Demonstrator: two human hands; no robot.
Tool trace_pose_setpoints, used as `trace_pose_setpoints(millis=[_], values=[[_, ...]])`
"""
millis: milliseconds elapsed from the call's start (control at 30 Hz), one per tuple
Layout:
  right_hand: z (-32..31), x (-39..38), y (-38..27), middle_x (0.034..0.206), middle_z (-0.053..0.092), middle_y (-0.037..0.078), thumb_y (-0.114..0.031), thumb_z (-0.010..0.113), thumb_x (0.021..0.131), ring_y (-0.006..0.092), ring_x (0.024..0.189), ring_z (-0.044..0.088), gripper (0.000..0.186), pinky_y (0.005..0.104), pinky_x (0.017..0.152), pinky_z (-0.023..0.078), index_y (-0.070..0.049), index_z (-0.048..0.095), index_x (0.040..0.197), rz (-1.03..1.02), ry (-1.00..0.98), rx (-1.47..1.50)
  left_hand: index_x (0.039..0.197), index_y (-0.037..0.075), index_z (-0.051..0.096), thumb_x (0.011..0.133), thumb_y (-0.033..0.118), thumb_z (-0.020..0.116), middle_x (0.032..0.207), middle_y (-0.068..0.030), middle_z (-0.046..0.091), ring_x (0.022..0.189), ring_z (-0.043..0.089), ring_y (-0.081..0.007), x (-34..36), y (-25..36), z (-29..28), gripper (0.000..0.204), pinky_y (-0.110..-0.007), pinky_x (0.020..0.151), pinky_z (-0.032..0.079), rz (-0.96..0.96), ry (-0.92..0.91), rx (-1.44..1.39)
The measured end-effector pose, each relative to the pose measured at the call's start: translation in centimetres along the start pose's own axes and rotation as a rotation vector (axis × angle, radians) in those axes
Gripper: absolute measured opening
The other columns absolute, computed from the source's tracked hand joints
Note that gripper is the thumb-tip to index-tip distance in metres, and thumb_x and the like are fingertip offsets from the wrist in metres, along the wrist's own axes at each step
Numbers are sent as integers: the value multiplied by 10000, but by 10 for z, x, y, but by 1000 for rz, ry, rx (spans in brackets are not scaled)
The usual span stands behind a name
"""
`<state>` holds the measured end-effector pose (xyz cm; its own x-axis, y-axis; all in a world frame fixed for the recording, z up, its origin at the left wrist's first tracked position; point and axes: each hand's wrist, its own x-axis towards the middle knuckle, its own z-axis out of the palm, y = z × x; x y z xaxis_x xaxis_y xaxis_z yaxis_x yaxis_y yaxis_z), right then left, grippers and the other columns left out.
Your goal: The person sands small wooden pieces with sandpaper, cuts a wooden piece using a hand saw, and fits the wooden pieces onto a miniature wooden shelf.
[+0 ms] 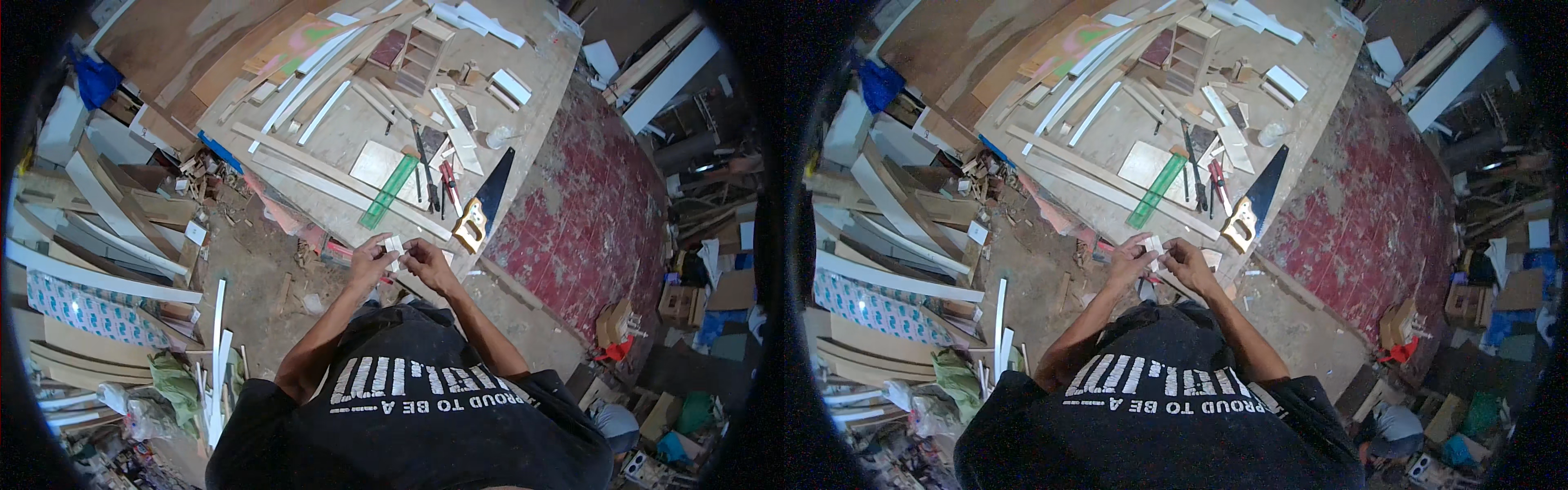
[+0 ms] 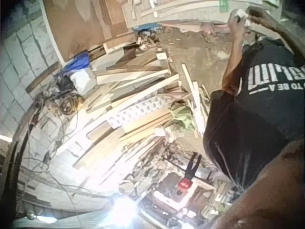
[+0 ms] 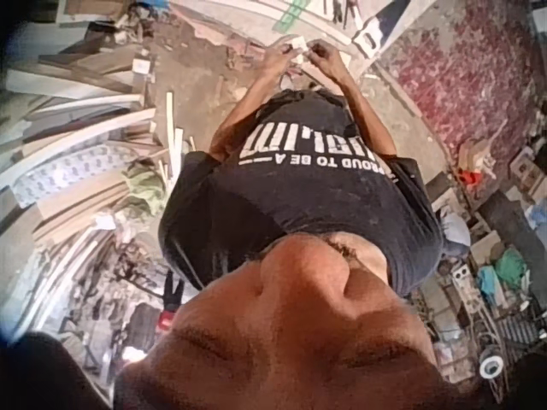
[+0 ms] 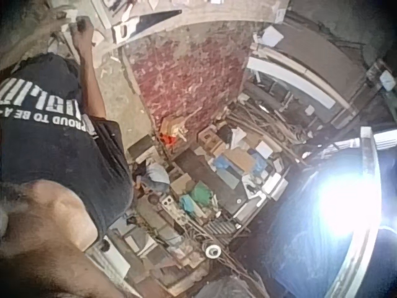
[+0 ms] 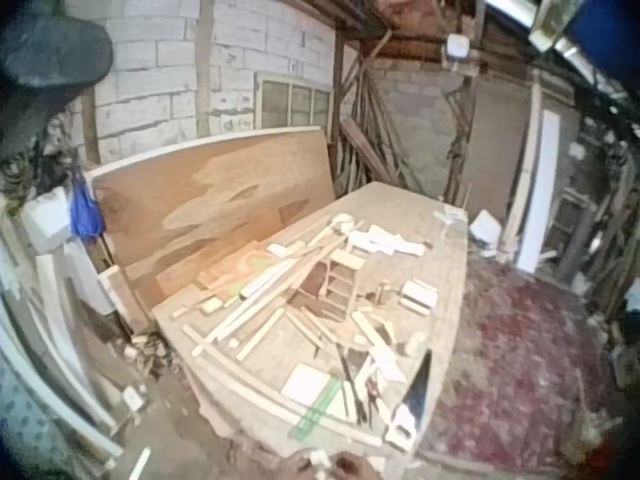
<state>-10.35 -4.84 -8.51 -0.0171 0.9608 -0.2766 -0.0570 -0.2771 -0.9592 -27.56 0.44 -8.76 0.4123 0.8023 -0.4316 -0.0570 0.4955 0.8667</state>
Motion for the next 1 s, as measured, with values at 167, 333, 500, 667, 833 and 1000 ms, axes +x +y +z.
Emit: trace_pose_setpoints(millis=[167,333,500,667,833,1000], values=[[-17,-18,13,801,586,31,-129,728,882,100,703,539,561,266,637,459,-58,473,1377,-16,-88,-155,1293,27,562,891,14,665,894,-79,682,617,631,-118,-12,-14,14,415,-256,506,547,-10,-12,26],[-8,-27,0,843,619,113,-233,812,800,180,747,599,693,318,711,509,-34,485,1378,-126,-188,-428,1294,0,523,897,-4,649,900,-74,663,651,638,-132,-37,-23,23,416,-265,534,574,-45,128,-140],[15,-25,-21,934,664,245,-209,730,758,421,874,644,387,480,788,515,10,595,1047,-193,-217,-707,1249,32,581,875,19,670,845,-41,643,774,633,-120,-40,-47,23,385,-253,621,519,92,401,-84],[21,-13,-9,836,643,224,-112,666,786,431,813,646,211,494,718,505,-13,559,939,-292,-185,-709,1255,35,581,869,36,672,857,-45,636,771,613,-118,-39,-38,14,396,-264,640,504,1,399,137],[12,11,5,778,660,201,-151,696,789,415,749,667,309,461,685,530,0,585,1035,-214,-23,-664,1360,104,510,914,58,638,1007,-68,677,798,640,-136,-22,-11,8,466,-268,598,526,-44,243,78],[-6,43,50,797,660,191,-204,773,774,267,777,703,398,385,701,555,23,625,1066,-160,213,-515,1412,73,444,952,132,617,1114,-118,652,864,684,-194,16,-9,-46,495,-311,652,583,-223,35,111]])
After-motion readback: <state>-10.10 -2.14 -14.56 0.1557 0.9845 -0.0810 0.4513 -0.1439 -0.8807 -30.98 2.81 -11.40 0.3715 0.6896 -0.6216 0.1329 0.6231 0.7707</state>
